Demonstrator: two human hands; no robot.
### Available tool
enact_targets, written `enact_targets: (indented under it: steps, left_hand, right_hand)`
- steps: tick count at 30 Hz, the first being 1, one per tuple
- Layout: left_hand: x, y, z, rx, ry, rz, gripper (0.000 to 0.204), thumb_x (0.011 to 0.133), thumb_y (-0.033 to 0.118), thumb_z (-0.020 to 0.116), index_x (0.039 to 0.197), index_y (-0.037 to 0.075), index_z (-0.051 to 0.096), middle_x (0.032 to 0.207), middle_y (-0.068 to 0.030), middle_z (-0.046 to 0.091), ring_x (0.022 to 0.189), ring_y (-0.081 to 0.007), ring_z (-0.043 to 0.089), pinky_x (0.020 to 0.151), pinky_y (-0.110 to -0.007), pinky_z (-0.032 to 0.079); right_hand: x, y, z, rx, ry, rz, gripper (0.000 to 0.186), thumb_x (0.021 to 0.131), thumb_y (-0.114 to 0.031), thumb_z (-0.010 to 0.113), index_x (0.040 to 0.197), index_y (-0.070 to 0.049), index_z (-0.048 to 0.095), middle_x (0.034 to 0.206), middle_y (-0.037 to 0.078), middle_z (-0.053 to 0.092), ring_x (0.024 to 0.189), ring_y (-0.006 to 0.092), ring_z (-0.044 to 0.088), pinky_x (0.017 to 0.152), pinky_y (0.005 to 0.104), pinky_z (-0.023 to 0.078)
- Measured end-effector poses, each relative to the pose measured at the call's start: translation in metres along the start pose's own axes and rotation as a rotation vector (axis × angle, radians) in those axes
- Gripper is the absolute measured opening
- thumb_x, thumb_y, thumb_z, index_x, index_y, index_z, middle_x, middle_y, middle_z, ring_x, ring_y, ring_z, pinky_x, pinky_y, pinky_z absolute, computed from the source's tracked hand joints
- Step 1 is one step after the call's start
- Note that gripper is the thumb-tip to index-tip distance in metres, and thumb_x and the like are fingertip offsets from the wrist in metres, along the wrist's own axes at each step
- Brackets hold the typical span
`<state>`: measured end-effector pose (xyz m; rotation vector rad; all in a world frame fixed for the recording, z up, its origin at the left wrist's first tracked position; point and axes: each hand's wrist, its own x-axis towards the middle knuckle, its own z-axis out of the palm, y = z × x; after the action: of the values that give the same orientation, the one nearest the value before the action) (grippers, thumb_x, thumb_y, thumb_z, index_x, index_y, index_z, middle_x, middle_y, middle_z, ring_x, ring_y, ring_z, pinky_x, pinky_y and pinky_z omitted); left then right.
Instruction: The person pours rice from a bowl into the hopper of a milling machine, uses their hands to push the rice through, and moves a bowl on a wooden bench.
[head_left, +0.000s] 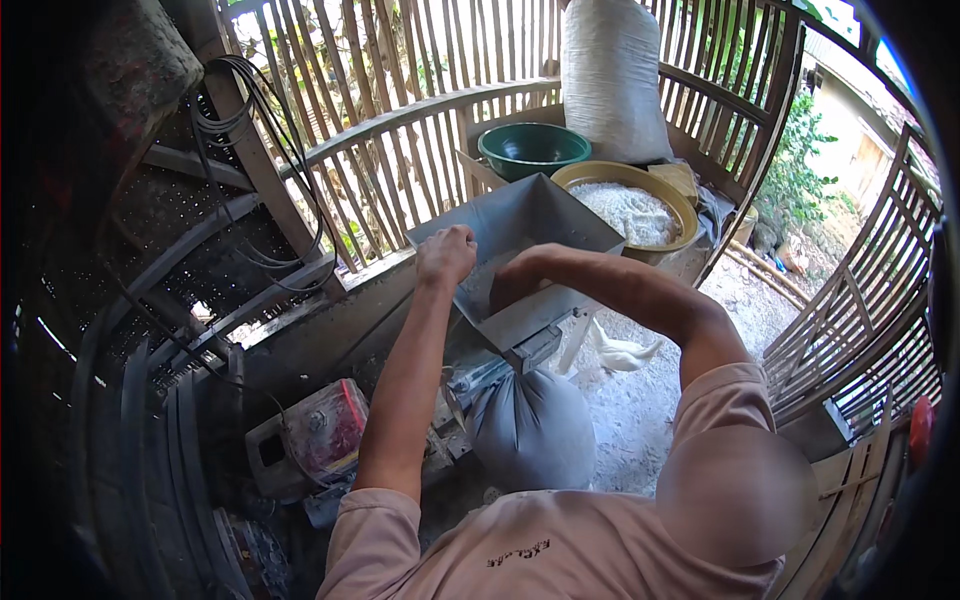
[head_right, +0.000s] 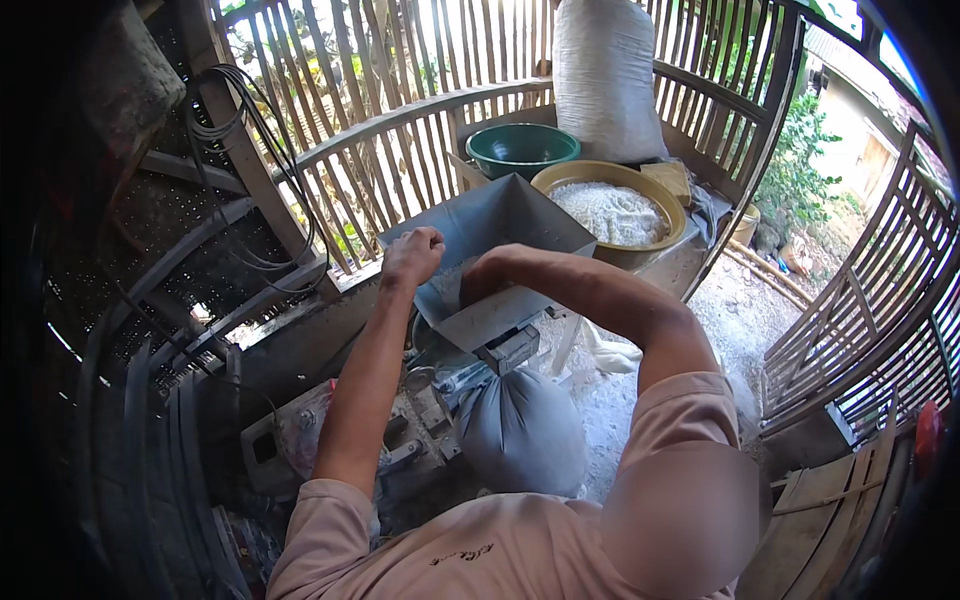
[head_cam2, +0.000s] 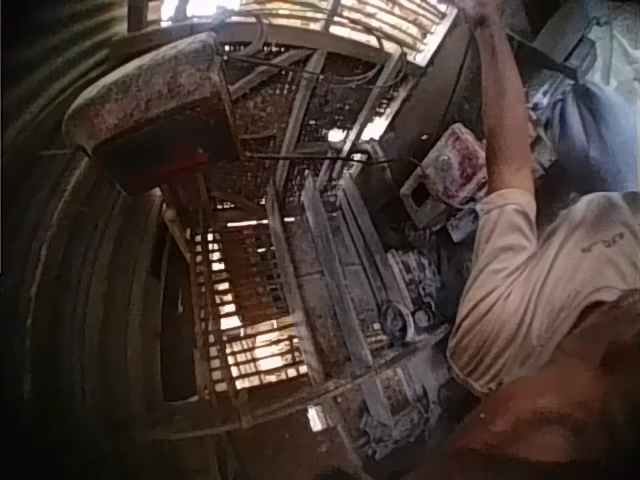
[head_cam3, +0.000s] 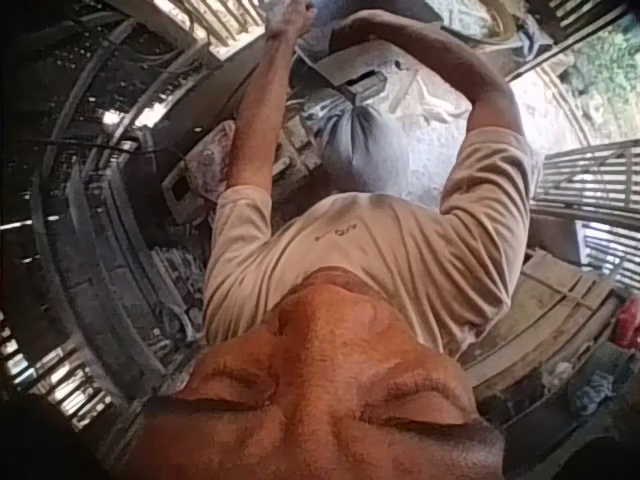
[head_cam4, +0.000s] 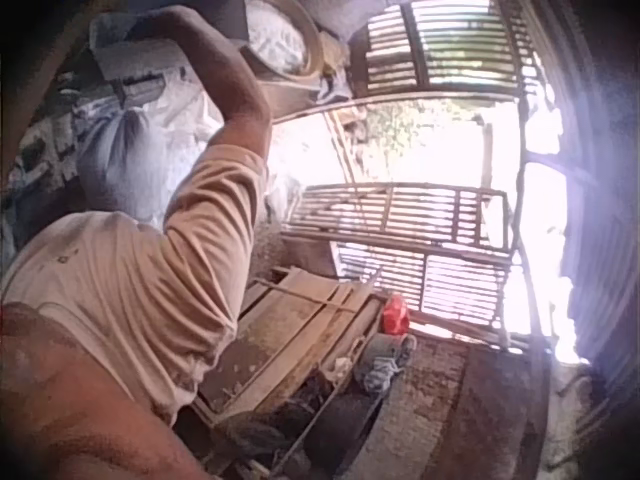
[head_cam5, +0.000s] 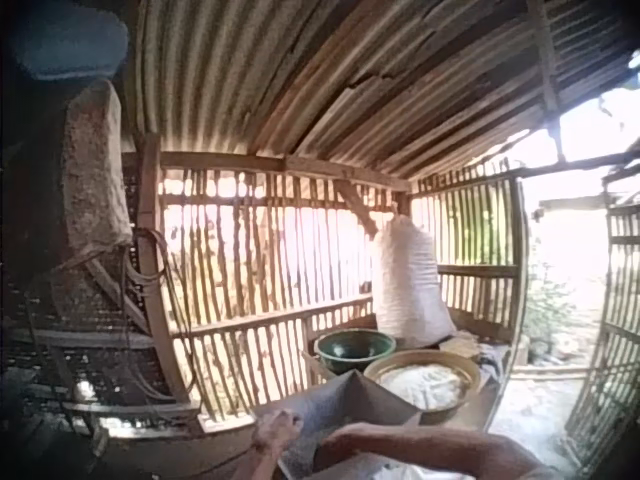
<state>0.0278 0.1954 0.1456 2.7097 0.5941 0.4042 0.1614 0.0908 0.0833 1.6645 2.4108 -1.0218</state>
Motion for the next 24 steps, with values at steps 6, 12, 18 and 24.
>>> enact_targets:
  steps: [6, 12, 18, 24]
  left_hand:
    - [-0.006, -0.018, -0.006, 0.143, -0.166, 0.049, 0.023, 0.083, 0.026, 0.059, 0.100, 0.014, 0.068, 0.105, -0.0135, 0.066, 0.099, -0.0302, 0.063, 0.089, -0.040, 0.049]
    - [0.001, 0.002, -0.002, 0.232, -0.414, 0.229, 0.024, 0.081, 0.022, 0.058, 0.098, 0.011, 0.069, 0.106, -0.0139, 0.066, 0.099, -0.0290, 0.063, 0.087, -0.038, 0.050]
    - [-0.010, 0.026, 0.027, 0.245, -0.780, 0.356, 0.029, 0.079, 0.024, 0.059, 0.104, 0.013, 0.067, 0.105, -0.0107, 0.067, 0.100, -0.0281, 0.062, 0.087, -0.036, 0.048]
    - [-0.008, 0.018, 0.031, 0.334, -0.719, 0.551, 0.035, 0.078, 0.023, 0.057, 0.110, 0.014, 0.066, 0.109, -0.0125, 0.065, 0.104, -0.0284, 0.060, 0.089, -0.036, 0.047]
  right_hand:
    - [-0.041, -0.066, -0.039, 0.121, -0.022, 0.824, 0.035, 0.078, -0.016, 0.062, 0.113, -0.013, 0.064, 0.096, 0.005, 0.068, 0.081, 0.0199, 0.063, 0.074, 0.0366, 0.050]
    - [-0.051, -0.036, -0.012, -0.071, -0.032, 0.621, 0.033, 0.078, -0.023, 0.059, 0.107, -0.009, 0.066, 0.097, 0.009, 0.068, 0.086, 0.0205, 0.063, 0.077, 0.0351, 0.048]
    - [-0.068, -0.044, -0.012, -0.092, -0.014, 0.684, 0.030, 0.076, -0.023, 0.056, 0.098, -0.005, 0.069, 0.096, 0.012, 0.068, 0.085, 0.0257, 0.062, 0.078, 0.0370, 0.047]
    - [-0.071, -0.053, -0.016, -0.144, 0.262, 0.652, 0.027, 0.080, -0.023, 0.052, 0.093, -0.008, 0.069, 0.095, 0.013, 0.067, 0.084, 0.0298, 0.063, 0.078, 0.0387, 0.048]
